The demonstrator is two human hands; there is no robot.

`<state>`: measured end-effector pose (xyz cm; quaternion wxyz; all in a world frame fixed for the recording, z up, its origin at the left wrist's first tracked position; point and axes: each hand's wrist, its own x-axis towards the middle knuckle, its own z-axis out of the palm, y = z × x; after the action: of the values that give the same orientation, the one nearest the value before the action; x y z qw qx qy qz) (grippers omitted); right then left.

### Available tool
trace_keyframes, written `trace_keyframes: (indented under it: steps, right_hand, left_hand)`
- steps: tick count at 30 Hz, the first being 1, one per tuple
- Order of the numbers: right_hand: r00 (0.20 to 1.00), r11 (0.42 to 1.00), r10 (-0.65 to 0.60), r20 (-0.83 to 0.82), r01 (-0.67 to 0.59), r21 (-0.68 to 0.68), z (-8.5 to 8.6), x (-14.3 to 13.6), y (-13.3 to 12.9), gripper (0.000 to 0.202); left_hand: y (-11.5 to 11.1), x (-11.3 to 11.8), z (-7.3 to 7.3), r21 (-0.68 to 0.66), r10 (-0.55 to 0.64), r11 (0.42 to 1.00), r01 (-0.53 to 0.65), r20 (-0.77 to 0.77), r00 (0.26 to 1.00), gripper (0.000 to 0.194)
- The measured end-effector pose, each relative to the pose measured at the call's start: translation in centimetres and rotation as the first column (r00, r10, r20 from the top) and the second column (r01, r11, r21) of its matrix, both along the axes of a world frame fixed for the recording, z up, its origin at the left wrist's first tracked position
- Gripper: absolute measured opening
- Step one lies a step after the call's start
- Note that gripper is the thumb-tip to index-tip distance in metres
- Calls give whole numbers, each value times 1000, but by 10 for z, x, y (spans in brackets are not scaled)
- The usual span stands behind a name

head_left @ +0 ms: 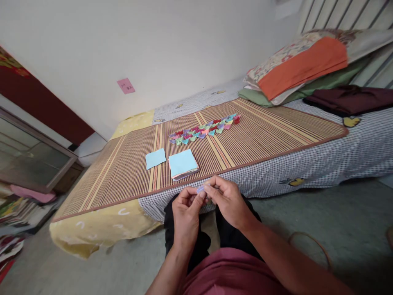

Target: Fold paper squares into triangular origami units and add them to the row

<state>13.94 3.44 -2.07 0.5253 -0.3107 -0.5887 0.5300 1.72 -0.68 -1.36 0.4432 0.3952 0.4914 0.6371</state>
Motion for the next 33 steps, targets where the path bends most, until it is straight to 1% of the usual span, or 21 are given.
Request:
trace_keyframes:
  steps: [2, 4, 7, 10, 13, 15, 18, 21, 25, 28, 31, 33]
  right_hand:
    - [999, 998, -5, -39, 3, -55, -1, 0, 1, 25]
    - [998, 995, -5, -61, -1, -103, -3, 1, 2, 27]
    - [998, 988, 42, -53, -49, -144, -6, 4, 6, 30]
    - [994, 984, 107, -18, -109, -142, -7, 8, 8, 30]
    - [991, 986, 130, 8, -129, -108, -5, 12, 8, 28]
    - [993, 987, 120, -17, -121, -102, -4, 11, 7, 27]
    - [989, 984, 106, -100, -119, -133, -6, 8, 4, 26]
    - [984, 981, 99, -147, -121, -151, -10, 6, 2, 25]
    - [981, 982, 101, -163, -124, -140, -12, 4, 0, 24]
    - [980, 982, 116, -163, -137, -128, -11, 4, -2, 23]
    - [990, 992, 105, -98, -110, -56, -7, 5, -6, 21]
    - [997, 997, 75, -32, -75, 0, -5, 6, -8, 18]
  left_hand:
    - [0, 2, 1, -34, -28, 999, 29, 16, 999, 26]
    - [0, 2, 1, -63, -59, 996, 59, 1, 998, 28]
    - [-2, -1, 0, -74, -63, 996, 59, -47, 997, 30]
    - [-3, -5, -2, -70, -54, 996, 49, -82, 995, 31]
    - [-1, -7, -2, -54, -43, 998, 40, -66, 997, 31]
    - [0, -7, -1, -46, -57, 997, 55, -27, 998, 28]
    - [0, -4, 1, -55, -107, 993, 108, 21, 994, 24]
    - [-1, -2, 1, -50, -99, 994, 101, 35, 994, 24]
    - [-2, -3, 0, -19, -72, 997, 73, 24, 997, 25]
    - [-3, -6, 1, 5, -69, 998, 70, -26, 997, 25]
    - [-4, -9, 3, 20, -76, 997, 79, -102, 992, 25]
    - [-5, -12, 5, 31, -78, 996, 84, -168, 983, 25]
